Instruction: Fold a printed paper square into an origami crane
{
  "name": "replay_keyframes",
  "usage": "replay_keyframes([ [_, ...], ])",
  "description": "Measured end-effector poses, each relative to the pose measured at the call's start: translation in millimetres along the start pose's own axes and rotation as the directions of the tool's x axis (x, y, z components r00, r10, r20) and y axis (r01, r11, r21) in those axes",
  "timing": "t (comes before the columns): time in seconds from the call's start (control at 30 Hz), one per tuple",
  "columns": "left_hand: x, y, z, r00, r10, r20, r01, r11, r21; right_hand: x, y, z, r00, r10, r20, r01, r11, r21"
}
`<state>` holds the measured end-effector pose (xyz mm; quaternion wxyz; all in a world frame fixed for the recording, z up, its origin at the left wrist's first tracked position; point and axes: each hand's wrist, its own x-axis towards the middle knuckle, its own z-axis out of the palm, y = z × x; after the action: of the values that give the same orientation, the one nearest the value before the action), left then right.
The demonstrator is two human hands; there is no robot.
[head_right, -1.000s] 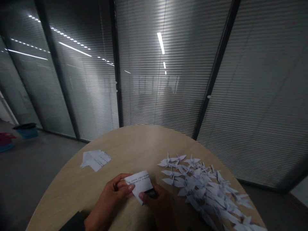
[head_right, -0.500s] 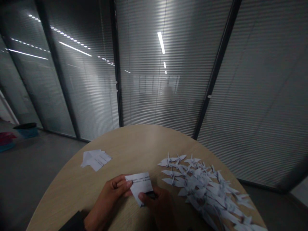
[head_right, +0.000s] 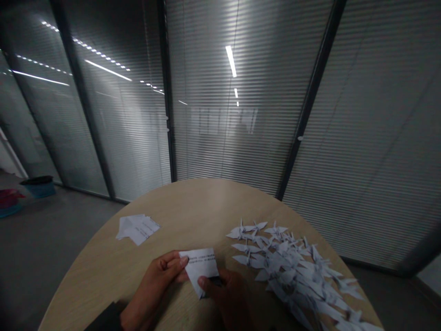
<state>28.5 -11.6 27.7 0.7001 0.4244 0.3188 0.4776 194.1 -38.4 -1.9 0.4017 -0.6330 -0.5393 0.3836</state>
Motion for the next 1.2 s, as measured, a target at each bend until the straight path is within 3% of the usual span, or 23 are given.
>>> replay_keyframes([
  [0.5,0.6,-3.4,-9.2,0.994,0.006,0.107,-0.007,1.000,0.005,-0.3,-2.4,-3.0,1.000,-0.004,0.003,0.004,0.996,-0.087],
  [1.0,0.4,-2.9,-6.0,1.000,-0.014,0.003,0.014,0.998,-0.064,-1.4,0.4,-0.6,0.998,-0.057,0.008,0.058,0.995,-0.087],
  [1.2,-0.9,0.3,-1.4,0.997,-0.049,-0.053,0.044,0.994,-0.097,-4.5,-11.5,-3.5,0.998,-0.049,0.050,0.051,0.998,-0.029],
])
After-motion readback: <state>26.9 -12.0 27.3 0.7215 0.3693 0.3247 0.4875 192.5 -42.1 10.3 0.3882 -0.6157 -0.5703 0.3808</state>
